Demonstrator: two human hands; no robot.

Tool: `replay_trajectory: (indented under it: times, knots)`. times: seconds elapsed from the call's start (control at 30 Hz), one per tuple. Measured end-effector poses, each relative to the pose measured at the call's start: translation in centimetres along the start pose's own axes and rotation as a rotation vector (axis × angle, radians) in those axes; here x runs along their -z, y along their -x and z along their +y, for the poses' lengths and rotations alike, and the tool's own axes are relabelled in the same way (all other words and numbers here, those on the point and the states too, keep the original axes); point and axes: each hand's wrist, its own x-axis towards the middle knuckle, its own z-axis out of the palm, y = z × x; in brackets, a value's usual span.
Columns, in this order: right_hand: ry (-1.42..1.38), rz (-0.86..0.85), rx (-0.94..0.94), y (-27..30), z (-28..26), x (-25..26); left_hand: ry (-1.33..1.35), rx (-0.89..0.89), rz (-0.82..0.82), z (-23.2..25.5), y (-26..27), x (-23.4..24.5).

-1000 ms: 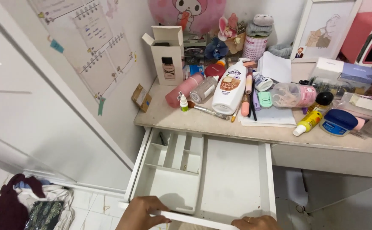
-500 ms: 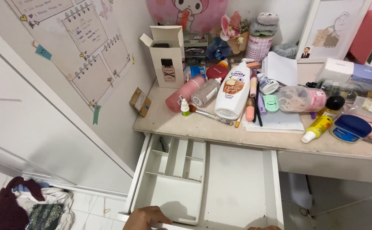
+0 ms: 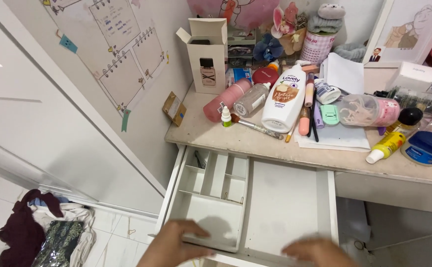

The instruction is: The person opens a drawer and organizes various cosmetic items from the desk into the drawer. They place makeup brushes, lipsticks, bottles, and other beauty products into compartments within the drawer, then close it.

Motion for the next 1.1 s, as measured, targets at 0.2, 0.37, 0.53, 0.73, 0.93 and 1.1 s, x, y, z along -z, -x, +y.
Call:
replay_trajectory:
  times: [0.2,0.37,0.53,0.73,0.93,1.1]
  knots:
    - [0.06,0.666,0.373,0.0,-8.7,9.9,0.083,-0.5,0.286,7.7,-4.1,2.2]
    - [0.288,1.102,0.54,-9.5,-9.9,12.0,0.068,-0.782,0.534,10.0,-13.8,0.3]
    - [0.388,1.248,0.577,-11.7,-10.9,11.4,-0.064,-0.913,0.809,9.3,-19.4,-1.6]
    - [0.323,1.342,0.591,-11.2,-11.3,11.0,-0.135,-0.898,0.824,9.8,-18.4,-1.7]
    - [0.372,1.407,0.527,-11.5,-10.9,10.7,-0.178,-0.87,0.772,10.2,-18.0,-1.7]
    - [0.377,1.431,0.502,-11.4,-11.0,10.6,-0.212,-0.853,0.785,9.7,-19.1,-1.9]
